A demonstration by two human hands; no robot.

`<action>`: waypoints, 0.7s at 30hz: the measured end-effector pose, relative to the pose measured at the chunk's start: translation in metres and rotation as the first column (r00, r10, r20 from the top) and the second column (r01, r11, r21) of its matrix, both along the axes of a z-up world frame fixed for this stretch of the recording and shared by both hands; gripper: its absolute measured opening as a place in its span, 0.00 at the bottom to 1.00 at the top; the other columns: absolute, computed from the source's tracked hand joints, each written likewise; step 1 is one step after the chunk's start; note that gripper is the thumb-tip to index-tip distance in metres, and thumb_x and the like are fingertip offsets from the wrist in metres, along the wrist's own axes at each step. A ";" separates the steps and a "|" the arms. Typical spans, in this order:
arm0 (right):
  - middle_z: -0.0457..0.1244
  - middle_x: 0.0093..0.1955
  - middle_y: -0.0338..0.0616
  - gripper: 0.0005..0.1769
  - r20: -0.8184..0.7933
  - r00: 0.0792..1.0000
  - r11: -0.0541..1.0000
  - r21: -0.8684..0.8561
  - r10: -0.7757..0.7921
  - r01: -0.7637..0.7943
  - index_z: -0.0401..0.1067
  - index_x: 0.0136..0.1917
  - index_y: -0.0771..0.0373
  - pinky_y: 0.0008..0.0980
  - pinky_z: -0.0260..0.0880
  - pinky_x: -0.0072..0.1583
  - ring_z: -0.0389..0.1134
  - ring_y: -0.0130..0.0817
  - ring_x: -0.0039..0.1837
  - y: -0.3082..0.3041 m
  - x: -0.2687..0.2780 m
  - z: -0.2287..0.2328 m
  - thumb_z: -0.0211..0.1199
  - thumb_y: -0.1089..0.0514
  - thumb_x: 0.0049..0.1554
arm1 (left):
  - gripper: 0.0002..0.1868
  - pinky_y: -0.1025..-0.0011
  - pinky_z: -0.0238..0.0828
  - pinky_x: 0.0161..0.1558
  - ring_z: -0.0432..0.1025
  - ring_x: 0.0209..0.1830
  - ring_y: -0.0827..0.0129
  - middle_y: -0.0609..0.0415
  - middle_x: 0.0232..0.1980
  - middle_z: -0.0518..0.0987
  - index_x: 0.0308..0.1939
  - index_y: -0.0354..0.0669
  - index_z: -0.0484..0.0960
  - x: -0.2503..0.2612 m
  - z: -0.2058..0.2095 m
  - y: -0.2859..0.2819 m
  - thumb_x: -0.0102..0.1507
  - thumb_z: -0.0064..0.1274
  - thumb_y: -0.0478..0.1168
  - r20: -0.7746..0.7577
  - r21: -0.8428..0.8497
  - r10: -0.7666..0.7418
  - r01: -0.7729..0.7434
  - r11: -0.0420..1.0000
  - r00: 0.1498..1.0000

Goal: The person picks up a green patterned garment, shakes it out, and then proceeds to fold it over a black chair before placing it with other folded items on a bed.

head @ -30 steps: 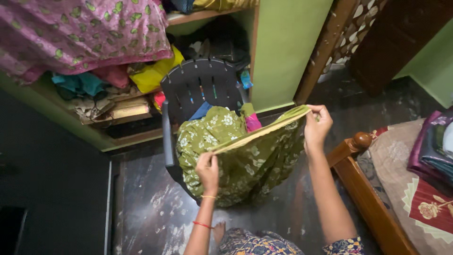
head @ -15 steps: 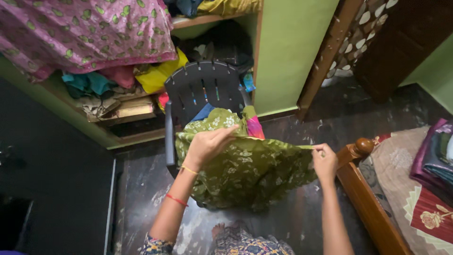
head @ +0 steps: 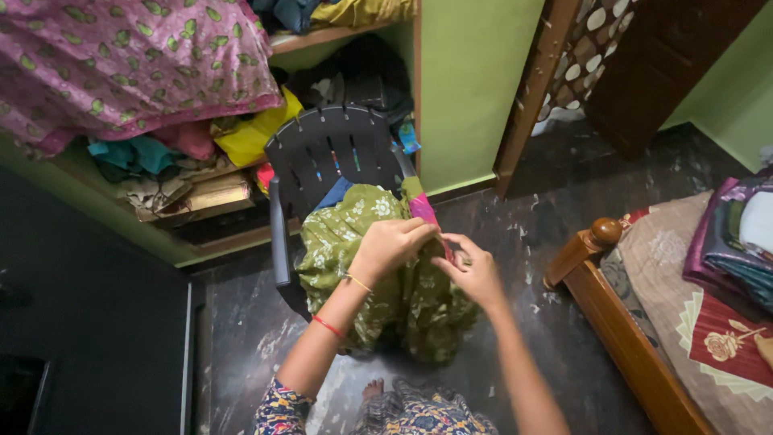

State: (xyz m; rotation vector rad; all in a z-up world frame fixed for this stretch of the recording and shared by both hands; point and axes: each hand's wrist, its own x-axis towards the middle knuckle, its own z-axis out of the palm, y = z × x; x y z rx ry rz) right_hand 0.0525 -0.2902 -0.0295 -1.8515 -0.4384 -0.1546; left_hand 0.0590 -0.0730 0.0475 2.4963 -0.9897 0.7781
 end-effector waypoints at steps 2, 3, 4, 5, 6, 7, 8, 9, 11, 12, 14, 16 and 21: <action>0.67 0.37 0.43 0.18 0.297 0.952 0.997 -0.009 -0.076 0.082 0.73 0.60 0.61 0.29 0.68 0.41 0.70 0.28 0.38 0.015 -0.003 0.004 0.69 0.57 0.58 | 0.05 0.66 0.75 0.33 0.79 0.32 0.62 0.56 0.36 0.82 0.42 0.50 0.84 -0.001 -0.001 -0.005 0.62 0.56 0.40 -0.023 -0.052 0.021 -0.022 0.998 1.000; 0.66 0.36 0.47 0.16 0.231 0.966 0.990 -0.053 -0.118 0.133 0.74 0.59 0.61 0.32 0.68 0.40 0.69 0.34 0.36 0.019 -0.002 0.004 0.69 0.57 0.58 | 0.04 0.65 0.75 0.33 0.79 0.32 0.61 0.56 0.35 0.82 0.41 0.50 0.84 -0.004 -0.002 -0.007 0.63 0.57 0.41 -0.039 -0.088 0.034 -0.038 0.995 0.999; 0.66 0.34 0.51 0.14 0.164 0.974 0.979 -0.103 -0.158 0.176 0.75 0.57 0.61 0.34 0.67 0.39 0.69 0.39 0.34 0.022 -0.002 0.003 0.68 0.57 0.58 | 0.03 0.65 0.75 0.32 0.79 0.31 0.60 0.55 0.34 0.82 0.39 0.49 0.84 -0.007 -0.003 -0.008 0.64 0.57 0.41 -0.058 -0.126 0.050 -0.057 0.990 0.997; 0.65 0.32 0.55 0.13 0.098 0.975 0.964 -0.158 -0.201 0.214 0.77 0.56 0.61 0.37 0.67 0.38 0.68 0.45 0.32 0.026 -0.002 0.001 0.68 0.58 0.58 | 0.04 0.65 0.75 0.33 0.79 0.32 0.60 0.55 0.35 0.82 0.39 0.48 0.83 -0.010 -0.003 -0.008 0.64 0.57 0.41 -0.045 -0.155 0.037 -0.044 0.987 0.998; 0.65 0.33 0.55 0.12 0.124 0.977 0.969 -0.155 -0.171 0.190 0.76 0.56 0.61 0.36 0.68 0.38 0.69 0.44 0.33 0.028 -0.002 -0.001 0.67 0.59 0.59 | 0.04 0.65 0.76 0.35 0.79 0.33 0.60 0.55 0.36 0.82 0.39 0.47 0.83 -0.014 -0.004 -0.008 0.63 0.57 0.41 -0.034 -0.186 0.026 -0.032 0.982 0.999; 0.65 0.33 0.55 0.11 0.150 0.979 0.974 -0.154 -0.141 0.164 0.76 0.55 0.62 0.36 0.68 0.39 0.71 0.43 0.35 0.029 -0.002 -0.002 0.66 0.60 0.60 | 0.04 0.64 0.76 0.36 0.79 0.34 0.59 0.55 0.36 0.82 0.39 0.47 0.83 -0.017 -0.004 -0.007 0.63 0.57 0.41 -0.022 -0.217 0.016 -0.020 0.976 1.000; 0.66 0.34 0.54 0.10 0.177 0.978 0.979 -0.151 -0.113 0.141 0.76 0.55 0.62 0.35 0.69 0.39 0.72 0.42 0.37 0.030 -0.001 -0.002 0.65 0.61 0.60 | 0.05 0.64 0.77 0.37 0.79 0.35 0.59 0.54 0.37 0.83 0.40 0.47 0.84 -0.021 -0.005 -0.006 0.63 0.57 0.41 -0.058 -0.248 0.033 -0.046 0.968 0.998; 0.66 0.34 0.54 0.10 0.134 0.982 0.977 -0.143 -0.136 0.155 0.77 0.55 0.62 0.35 0.69 0.39 0.73 0.41 0.36 0.031 0.000 -0.001 0.64 0.61 0.60 | 0.05 0.64 0.77 0.39 0.80 0.36 0.58 0.54 0.38 0.84 0.40 0.47 0.84 -0.025 -0.007 -0.006 0.63 0.58 0.42 -0.095 -0.278 0.048 -0.072 0.958 0.994; 0.68 0.33 0.54 0.11 0.048 0.982 0.973 -0.130 -0.184 0.189 0.79 0.55 0.60 0.35 0.70 0.40 0.73 0.39 0.34 0.034 0.002 0.005 0.61 0.63 0.59 | 0.08 0.64 0.78 0.42 0.80 0.39 0.57 0.51 0.41 0.85 0.43 0.46 0.84 -0.029 -0.011 -0.002 0.63 0.59 0.44 -0.168 -0.368 0.030 -0.091 0.925 0.985; 0.69 0.38 0.53 0.11 0.147 0.973 0.977 -0.090 -0.180 0.194 0.78 0.54 0.61 0.34 0.71 0.42 0.74 0.39 0.38 0.034 0.004 0.009 0.61 0.65 0.59 | 0.11 0.64 0.78 0.44 0.81 0.41 0.56 0.49 0.43 0.85 0.45 0.44 0.84 -0.031 -0.014 0.003 0.63 0.60 0.45 -0.204 -0.428 -0.002 -0.087 0.900 0.979; 0.71 0.46 0.52 0.12 0.336 0.925 0.981 -0.008 -0.179 0.193 0.78 0.54 0.63 0.33 0.72 0.47 0.76 0.38 0.46 0.032 0.010 0.021 0.59 0.69 0.59 | 0.15 0.64 0.77 0.46 0.81 0.43 0.54 0.46 0.46 0.85 0.48 0.41 0.84 -0.032 -0.025 0.009 0.65 0.60 0.47 -0.306 -0.501 -0.039 -0.126 0.857 0.951; 0.72 0.47 0.51 0.12 0.318 0.930 0.980 -0.014 -0.182 0.197 0.78 0.53 0.63 0.32 0.72 0.48 0.76 0.38 0.46 0.036 0.016 0.032 0.59 0.69 0.58 | 0.16 0.65 0.77 0.48 0.82 0.45 0.54 0.44 0.47 0.85 0.50 0.40 0.85 -0.033 -0.040 0.013 0.67 0.57 0.48 -0.438 -0.522 -0.052 -0.207 0.828 0.897; 0.72 0.50 0.50 0.13 0.402 0.901 0.984 -0.002 -0.163 0.178 0.78 0.54 0.64 0.32 0.73 0.51 0.76 0.40 0.50 0.044 0.023 0.058 0.58 0.70 0.58 | 0.14 0.68 0.76 0.47 0.82 0.43 0.58 0.44 0.46 0.85 0.45 0.37 0.86 -0.034 -0.053 0.027 0.65 0.56 0.45 -0.457 -0.599 -0.058 -0.260 0.757 0.887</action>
